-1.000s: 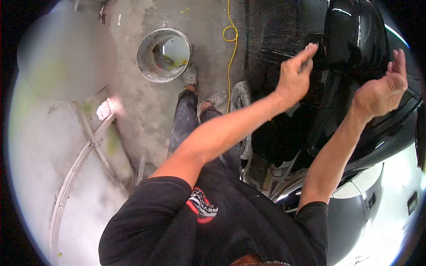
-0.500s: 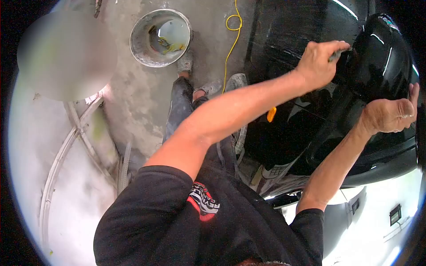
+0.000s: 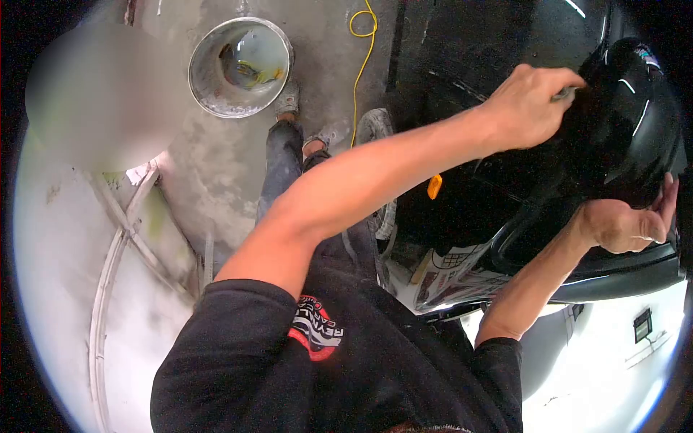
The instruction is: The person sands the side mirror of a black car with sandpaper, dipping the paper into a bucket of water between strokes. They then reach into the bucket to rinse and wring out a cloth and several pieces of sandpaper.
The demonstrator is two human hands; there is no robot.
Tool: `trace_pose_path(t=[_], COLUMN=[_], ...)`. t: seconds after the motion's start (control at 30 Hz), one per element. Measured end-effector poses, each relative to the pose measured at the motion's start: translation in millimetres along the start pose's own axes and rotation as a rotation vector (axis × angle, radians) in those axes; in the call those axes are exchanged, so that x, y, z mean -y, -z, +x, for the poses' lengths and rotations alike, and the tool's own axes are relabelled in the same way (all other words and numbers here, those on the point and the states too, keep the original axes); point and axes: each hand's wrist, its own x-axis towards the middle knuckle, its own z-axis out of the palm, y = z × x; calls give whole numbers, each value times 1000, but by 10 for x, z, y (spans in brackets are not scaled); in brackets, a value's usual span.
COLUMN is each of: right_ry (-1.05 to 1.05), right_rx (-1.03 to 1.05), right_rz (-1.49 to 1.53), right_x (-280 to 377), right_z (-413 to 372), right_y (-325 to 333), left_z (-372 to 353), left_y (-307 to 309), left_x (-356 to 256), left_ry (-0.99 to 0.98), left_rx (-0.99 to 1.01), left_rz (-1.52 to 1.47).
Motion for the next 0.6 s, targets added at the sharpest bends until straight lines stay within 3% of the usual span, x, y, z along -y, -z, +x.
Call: trace_pose_path(t=[0.1,0.2,0.37,0.5,0.6], right_ry=[-13,-42,-57,-91,-132], right_rx=[1,60,74,67,88], right_rz=[9,-42,-36,5,-1], right_x=[43,32,-8,-46,17], right_z=[26,43,45,-8,-16], right_y=[-43,9,11,13,11], left_z=[-80,309,75,437,403], left_y=[138,69,209,112,228], left_x=[-87,-14,-93,32,128], left_ry=[33,14,82,76,127], left_rx=[35,252,165,319,248], left_rz=[-49,214,-49,100,-51])
